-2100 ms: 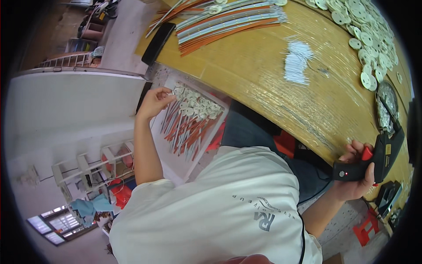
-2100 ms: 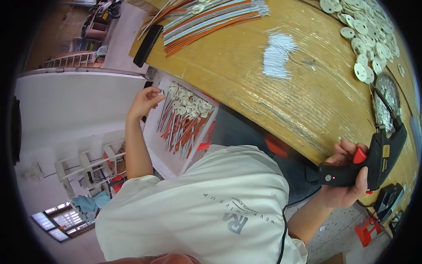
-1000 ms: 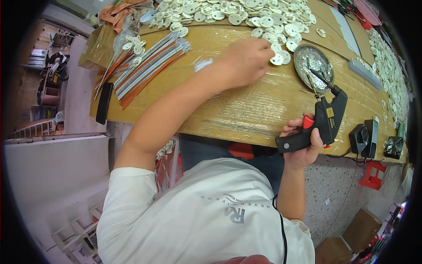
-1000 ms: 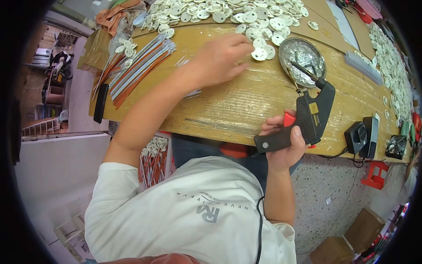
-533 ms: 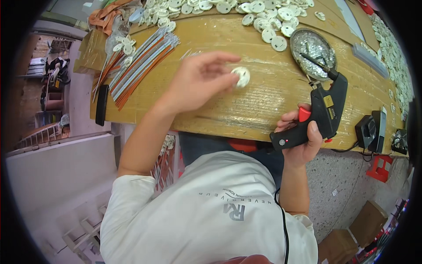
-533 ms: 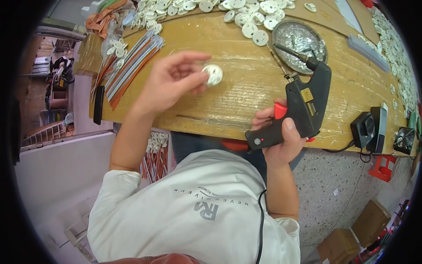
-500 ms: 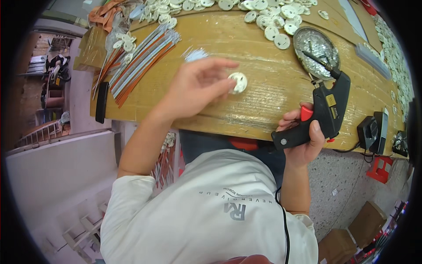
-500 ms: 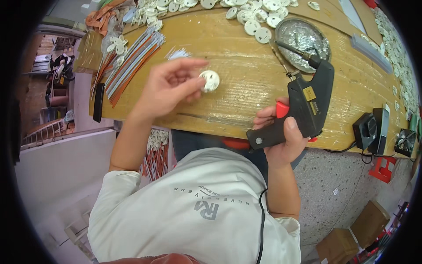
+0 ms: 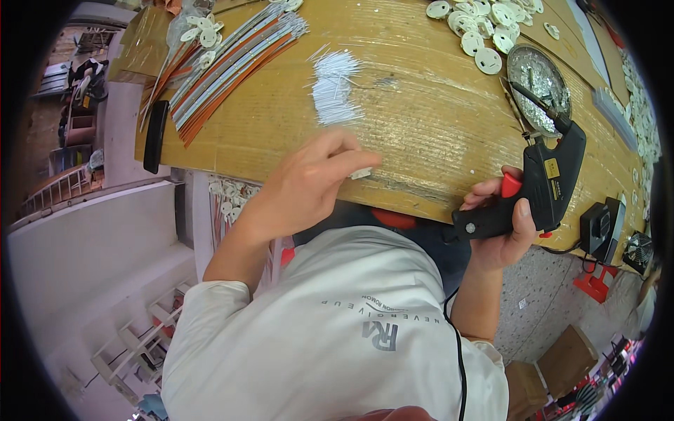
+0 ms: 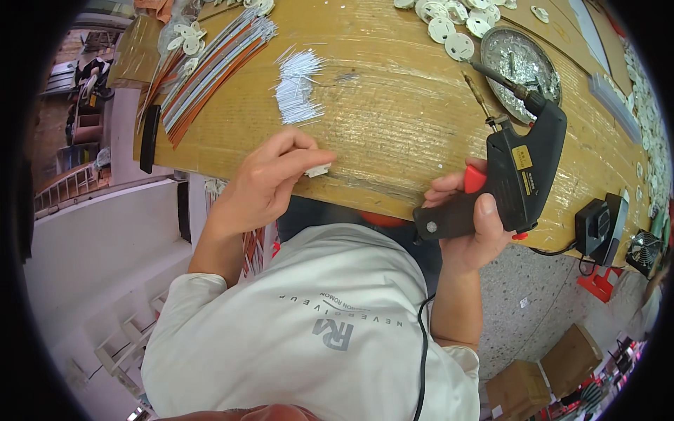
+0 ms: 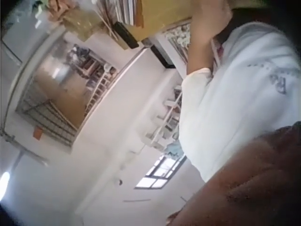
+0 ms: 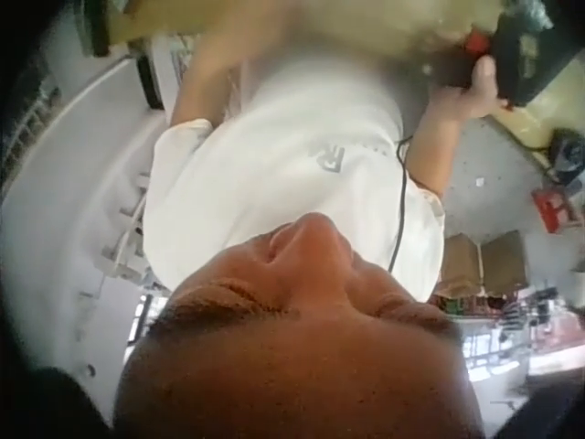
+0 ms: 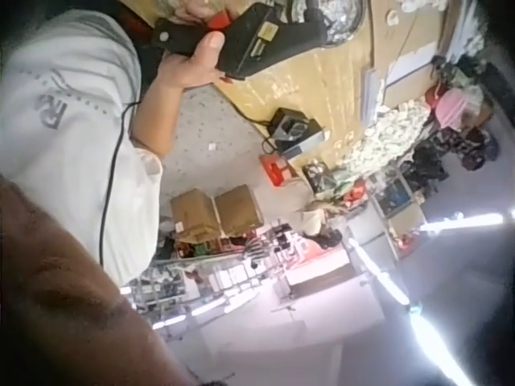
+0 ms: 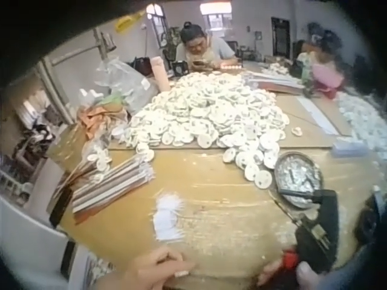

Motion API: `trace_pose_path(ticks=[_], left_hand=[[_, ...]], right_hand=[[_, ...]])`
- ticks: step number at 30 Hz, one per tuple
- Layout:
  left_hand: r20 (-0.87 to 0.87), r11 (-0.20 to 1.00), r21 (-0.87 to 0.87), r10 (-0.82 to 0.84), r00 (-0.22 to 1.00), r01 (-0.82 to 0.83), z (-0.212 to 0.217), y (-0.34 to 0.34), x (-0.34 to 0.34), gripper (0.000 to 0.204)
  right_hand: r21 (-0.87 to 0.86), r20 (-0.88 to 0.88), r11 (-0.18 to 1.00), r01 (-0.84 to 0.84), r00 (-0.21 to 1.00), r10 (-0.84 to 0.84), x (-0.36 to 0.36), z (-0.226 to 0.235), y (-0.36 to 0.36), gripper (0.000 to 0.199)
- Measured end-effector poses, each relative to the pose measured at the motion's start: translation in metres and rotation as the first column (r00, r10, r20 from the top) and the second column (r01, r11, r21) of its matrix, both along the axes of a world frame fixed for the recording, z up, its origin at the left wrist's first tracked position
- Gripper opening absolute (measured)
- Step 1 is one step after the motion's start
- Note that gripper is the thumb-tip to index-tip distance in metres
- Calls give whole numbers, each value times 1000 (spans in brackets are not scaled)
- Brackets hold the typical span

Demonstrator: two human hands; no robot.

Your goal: Assembling small plastic components using a handheld heating tool at a manual workstation.

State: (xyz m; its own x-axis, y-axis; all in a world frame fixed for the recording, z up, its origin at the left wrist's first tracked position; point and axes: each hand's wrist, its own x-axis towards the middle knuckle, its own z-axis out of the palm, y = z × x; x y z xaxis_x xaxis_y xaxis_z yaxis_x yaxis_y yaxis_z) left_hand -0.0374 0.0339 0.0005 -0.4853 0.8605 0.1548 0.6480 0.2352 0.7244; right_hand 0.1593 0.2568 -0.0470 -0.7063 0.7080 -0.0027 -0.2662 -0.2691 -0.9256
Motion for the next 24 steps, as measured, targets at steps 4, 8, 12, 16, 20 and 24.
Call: trace_pose_path(ticks=[4,8,12,16,20,24], left_hand=[[-150,995,-14,-101,983,100,0,16,-6,40],[-203,980,167,144,969,-111,-10,21,7,27],[-351,981,133,177,920,-138,-21,15,21,30],[-445,985,109,167,880,-131,-23,14,22,34],[-420,991,121,101,902,-54,-21,5,14,33],[-310,980,175,146,939,-94,-10,4,6,26]], right_hand=[[-7,-5,1000,7,1000,-7,1,-1,0,58],[-3,-12,1000,18,1000,-18,-1,-2,0,58],[23,17,1000,15,1000,-15,-2,2,-1,58],[12,21,1000,13,1000,-13,-3,4,-2,59],[27,21,999,16,1000,-17,-4,3,-2,59],[22,11,1000,15,1000,-15,-3,1,-1,59]])
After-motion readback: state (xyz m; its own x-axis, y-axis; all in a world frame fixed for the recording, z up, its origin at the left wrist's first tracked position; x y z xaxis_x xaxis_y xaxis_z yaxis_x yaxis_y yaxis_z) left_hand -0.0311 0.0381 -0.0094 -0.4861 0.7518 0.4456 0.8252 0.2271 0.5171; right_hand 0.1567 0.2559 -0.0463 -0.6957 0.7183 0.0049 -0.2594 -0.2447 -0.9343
